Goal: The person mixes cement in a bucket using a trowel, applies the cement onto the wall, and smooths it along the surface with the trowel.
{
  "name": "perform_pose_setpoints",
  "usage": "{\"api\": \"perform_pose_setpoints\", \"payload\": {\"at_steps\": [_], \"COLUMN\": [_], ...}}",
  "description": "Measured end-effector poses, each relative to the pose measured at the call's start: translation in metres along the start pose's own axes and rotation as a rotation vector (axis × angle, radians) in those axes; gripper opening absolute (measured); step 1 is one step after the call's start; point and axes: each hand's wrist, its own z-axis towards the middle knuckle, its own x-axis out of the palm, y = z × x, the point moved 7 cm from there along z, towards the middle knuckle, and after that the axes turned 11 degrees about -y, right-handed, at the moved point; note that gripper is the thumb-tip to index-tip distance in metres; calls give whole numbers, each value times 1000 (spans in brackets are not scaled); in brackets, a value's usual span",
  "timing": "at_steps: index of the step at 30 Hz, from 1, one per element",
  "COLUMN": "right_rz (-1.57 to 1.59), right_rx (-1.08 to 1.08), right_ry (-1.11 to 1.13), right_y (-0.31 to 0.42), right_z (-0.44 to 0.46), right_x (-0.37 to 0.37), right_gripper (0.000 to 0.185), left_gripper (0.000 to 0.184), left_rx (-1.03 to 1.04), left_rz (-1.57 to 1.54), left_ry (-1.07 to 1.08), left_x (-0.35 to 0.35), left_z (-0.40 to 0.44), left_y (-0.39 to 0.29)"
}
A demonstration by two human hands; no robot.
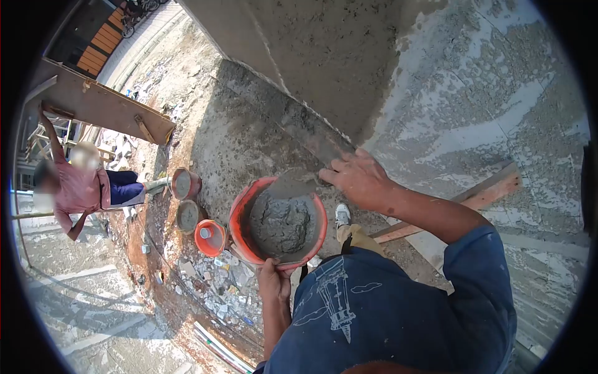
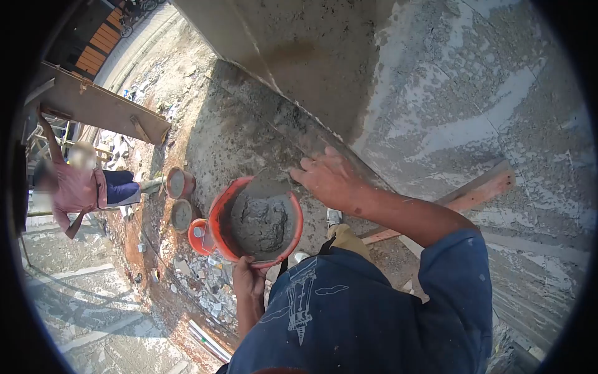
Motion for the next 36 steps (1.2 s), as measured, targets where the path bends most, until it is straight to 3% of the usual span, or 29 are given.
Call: {"api": "perform_pose_setpoints", "payload": {"at_steps": [2, 5, 8, 11, 14, 18, 21, 24, 26, 28, 29, 30, 32, 34, 36], "right_rz": [90, 223, 415, 406, 361, 634, 930, 1251, 1419, 1337, 1280, 1082, 890, 677, 601], "right_rx": [38, 94, 135, 173, 33, -20, -204, 42, 130, 317, 448, 570, 526, 448, 390], "right_ry": [122, 342, 176, 250, 241, 304, 248, 649, 660, 377, 160, -208, -711, -687, -614], "right_y": [43, 69, 63, 71, 92, 106, 92, 41, -18, -124, -189, -257, -285, -234, -184], "right_z": [-3, 5, 0, 5, 14, 39, 82, 126, 162, 206, 228, 241, 210, 170, 139], "right_x": [52, 53, 4, 14, 30, 12, 17, 31, 44, 50, 41, 21, -89, -161, -168], "right_gripper": [41, 40, 42, 46, 49, 52, 49, 53, 53, 47, 47, 49, 56, 56, 51], "left_gripper": [42, 39, 37, 37, 37, 37, 45, 51, 52, 54, 55, 56, 53, 51, 50], "left_rx": [78, 101, 153, 193, 167, 153, 132, 166, 164, 146, 127, 102, 81, 22, 17], "left_rz": [41, 52, 43, -34, -79, -162, -231, -243, -237, -268, -303, -336, -323, -342, -285], "left_ry": [27, 33, 52, 64, 26, -122, -241, -296, -362, -406, -425, -451, -465, -485, -470], "left_x": [5, -3, -14, -16, -36, -60, -80, -90, -104, -106, -106, -110, -111, -108, -93], "left_z": [-3, -3, -21, -32, -28, -33, -30, -30, -29, -25, -27, -31, -28, -33, -34], "left_y": [-7, -11, -25, -36, -42, -43, -34, -27, -16, -9, -5, 1, 7, 15, 10]}}
